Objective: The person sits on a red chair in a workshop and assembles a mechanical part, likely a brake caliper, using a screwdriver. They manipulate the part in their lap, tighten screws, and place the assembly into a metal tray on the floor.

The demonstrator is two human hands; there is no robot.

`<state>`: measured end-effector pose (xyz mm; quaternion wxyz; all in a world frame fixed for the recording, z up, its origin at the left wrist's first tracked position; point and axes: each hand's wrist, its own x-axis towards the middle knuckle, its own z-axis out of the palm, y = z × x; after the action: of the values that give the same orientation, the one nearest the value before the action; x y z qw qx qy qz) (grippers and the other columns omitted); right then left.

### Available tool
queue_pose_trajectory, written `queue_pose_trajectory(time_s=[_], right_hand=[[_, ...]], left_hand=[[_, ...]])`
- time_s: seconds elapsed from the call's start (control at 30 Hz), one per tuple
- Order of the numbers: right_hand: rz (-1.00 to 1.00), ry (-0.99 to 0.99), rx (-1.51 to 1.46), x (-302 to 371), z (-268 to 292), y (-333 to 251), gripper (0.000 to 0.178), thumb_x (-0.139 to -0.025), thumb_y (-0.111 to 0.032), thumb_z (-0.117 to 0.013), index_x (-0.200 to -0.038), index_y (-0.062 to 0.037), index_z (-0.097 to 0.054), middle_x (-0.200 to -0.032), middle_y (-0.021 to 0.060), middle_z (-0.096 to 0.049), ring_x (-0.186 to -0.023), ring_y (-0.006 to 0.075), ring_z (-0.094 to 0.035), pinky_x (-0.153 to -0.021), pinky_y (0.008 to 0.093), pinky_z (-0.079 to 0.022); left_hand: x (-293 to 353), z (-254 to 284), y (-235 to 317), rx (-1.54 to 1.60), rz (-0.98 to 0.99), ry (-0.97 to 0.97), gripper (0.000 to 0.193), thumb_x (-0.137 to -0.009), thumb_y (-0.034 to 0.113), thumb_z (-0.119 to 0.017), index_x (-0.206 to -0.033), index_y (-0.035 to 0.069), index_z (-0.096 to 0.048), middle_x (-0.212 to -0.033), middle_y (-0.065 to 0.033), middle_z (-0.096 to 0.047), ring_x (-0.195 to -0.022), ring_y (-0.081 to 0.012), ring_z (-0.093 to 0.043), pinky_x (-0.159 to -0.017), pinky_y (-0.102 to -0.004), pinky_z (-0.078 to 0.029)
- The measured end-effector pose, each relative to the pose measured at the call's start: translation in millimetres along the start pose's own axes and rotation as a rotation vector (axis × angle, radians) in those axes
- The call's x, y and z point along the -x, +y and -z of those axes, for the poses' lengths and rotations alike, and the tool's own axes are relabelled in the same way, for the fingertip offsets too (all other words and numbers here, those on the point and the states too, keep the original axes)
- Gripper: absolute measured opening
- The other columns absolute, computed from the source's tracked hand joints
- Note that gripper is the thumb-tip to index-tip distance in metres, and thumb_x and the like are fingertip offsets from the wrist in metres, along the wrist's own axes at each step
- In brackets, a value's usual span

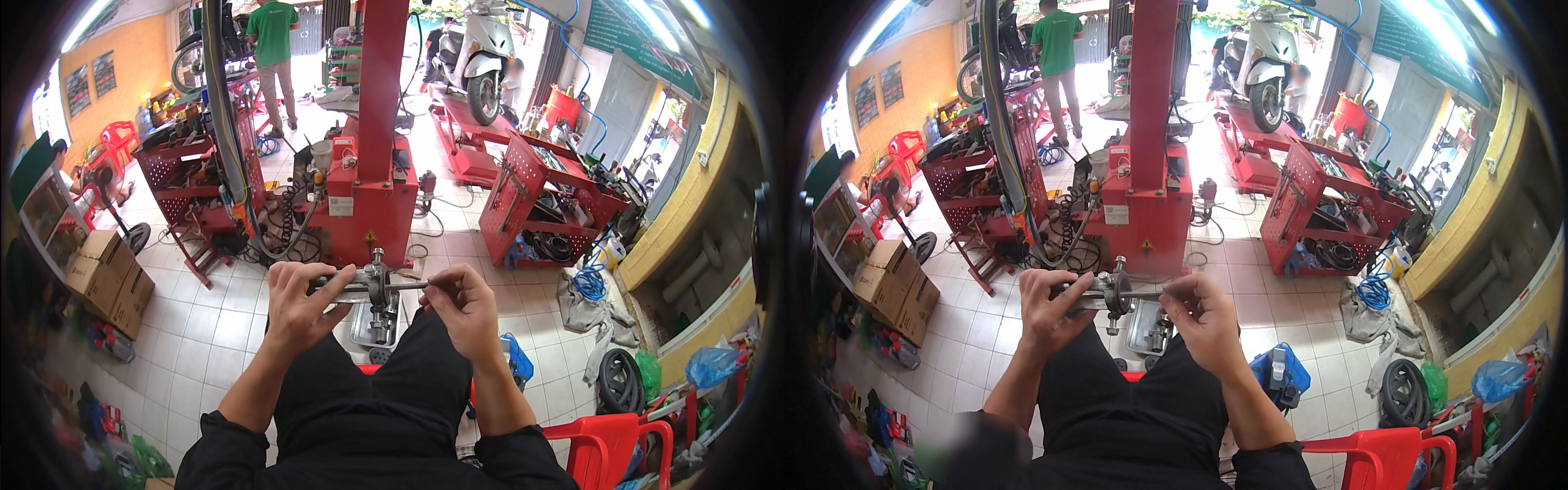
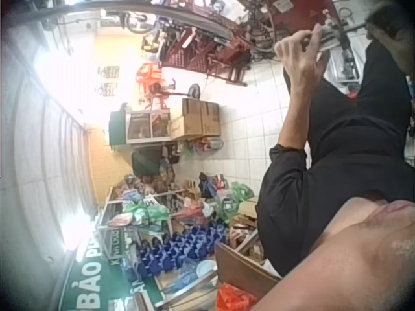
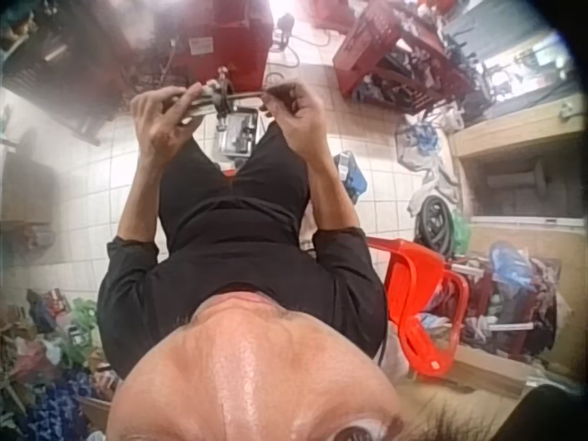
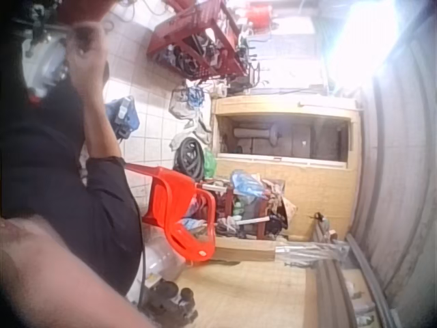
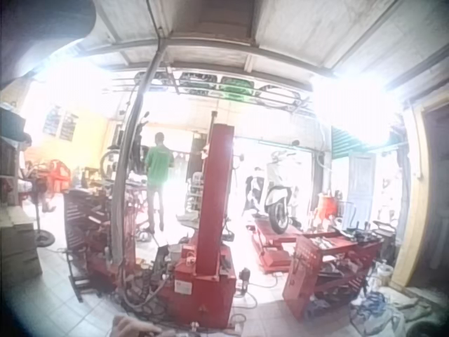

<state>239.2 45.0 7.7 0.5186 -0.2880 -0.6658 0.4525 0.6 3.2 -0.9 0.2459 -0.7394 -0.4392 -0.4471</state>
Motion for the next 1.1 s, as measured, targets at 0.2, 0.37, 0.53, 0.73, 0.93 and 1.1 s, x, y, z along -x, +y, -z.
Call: queue_pose_trajectory(time_s=[0.2,0.37,0.53,0.73,0.93,1.1], right_hand=[[0.037,0.062,0.047,-1.8,-4.5,0.0,0.017,-0.084,0.001,-0.062,-0.100,0.0022,-0.057,-0.088,0.0061,-0.061,-0.075,0.0095,-0.060,-0.065,0.0218,-0.049],[0.025,0.056,0.038,-2.4,-3.2,2.8,0.018,-0.083,0.000,-0.063,-0.101,0.0012,-0.060,-0.086,0.0050,-0.062,-0.074,0.0082,-0.060,-0.062,0.0217,-0.048],[-0.018,0.008,0.009,-1.7,-1.8,-2.1,0.017,-0.084,0.001,-0.061,-0.101,0.0000,-0.059,-0.083,0.0039,-0.062,-0.074,0.0065,-0.060,-0.061,0.0210,-0.047],[0.041,0.001,0.071,0.1,-3.5,-2.7,0.010,-0.085,0.001,-0.061,-0.094,-0.0002,-0.057,-0.080,0.0025,-0.060,-0.070,0.0065,-0.057,-0.061,0.0224,-0.046],[0.071,0.077,-0.024,-2.1,-5.1,3.1,0.015,-0.083,0.003,-0.062,-0.096,-0.0001,-0.055,-0.093,0.0051,-0.060,-0.077,0.0086,-0.058,-0.063,0.0233,-0.047],[0.066,-0.010,-0.035,-2.1,-1.1,0.2,0.022,-0.083,0.008,-0.059,-0.102,-0.0001,-0.054,-0.101,0.0073,-0.059,-0.086,0.0110,-0.060,-0.072,0.0244,-0.051]], left_hand=[[-0.2,0.4,-0.9,-0.001,0.005,-0.002,0.056,-0.055,0.018,-0.078,-0.110,0.017,-0.067,-0.098,0.0006,-0.053,-0.085,-0.0188,-0.050,-0.079,-0.0371,-0.036],[-1.7,0.4,-0.9,-0.001,0.011,-0.001,0.055,-0.056,0.017,-0.077,-0.110,0.017,-0.067,-0.098,0.0006,-0.053,-0.084,-0.0186,-0.050,-0.079,-0.0369,-0.036],[-2.2,1.1,-0.7,0.001,0.017,0.001,0.055,-0.056,0.017,-0.077,-0.110,0.018,-0.067,-0.097,0.0008,-0.053,-0.084,-0.0184,-0.050,-0.079,-0.0368,-0.036],[-1.0,0.8,-0.3,0.003,0.013,0.001,0.055,-0.056,0.017,-0.077,-0.110,0.018,-0.067,-0.097,0.0009,-0.054,-0.084,-0.0186,-0.050,-0.079,-0.0368,-0.035],[-1.1,0.6,-0.3,0.012,0.013,-0.011,0.055,-0.056,0.017,-0.077,-0.110,0.017,-0.067,-0.097,0.0007,-0.054,-0.084,-0.0188,-0.050,-0.079,-0.0370,-0.036],[-0.8,0.9,0.0,0.014,0.019,-0.020,0.054,-0.057,0.017,-0.077,-0.110,0.017,-0.067,-0.097,0.0004,-0.054,-0.085,-0.0192,-0.050,-0.080,-0.0372,-0.036]])
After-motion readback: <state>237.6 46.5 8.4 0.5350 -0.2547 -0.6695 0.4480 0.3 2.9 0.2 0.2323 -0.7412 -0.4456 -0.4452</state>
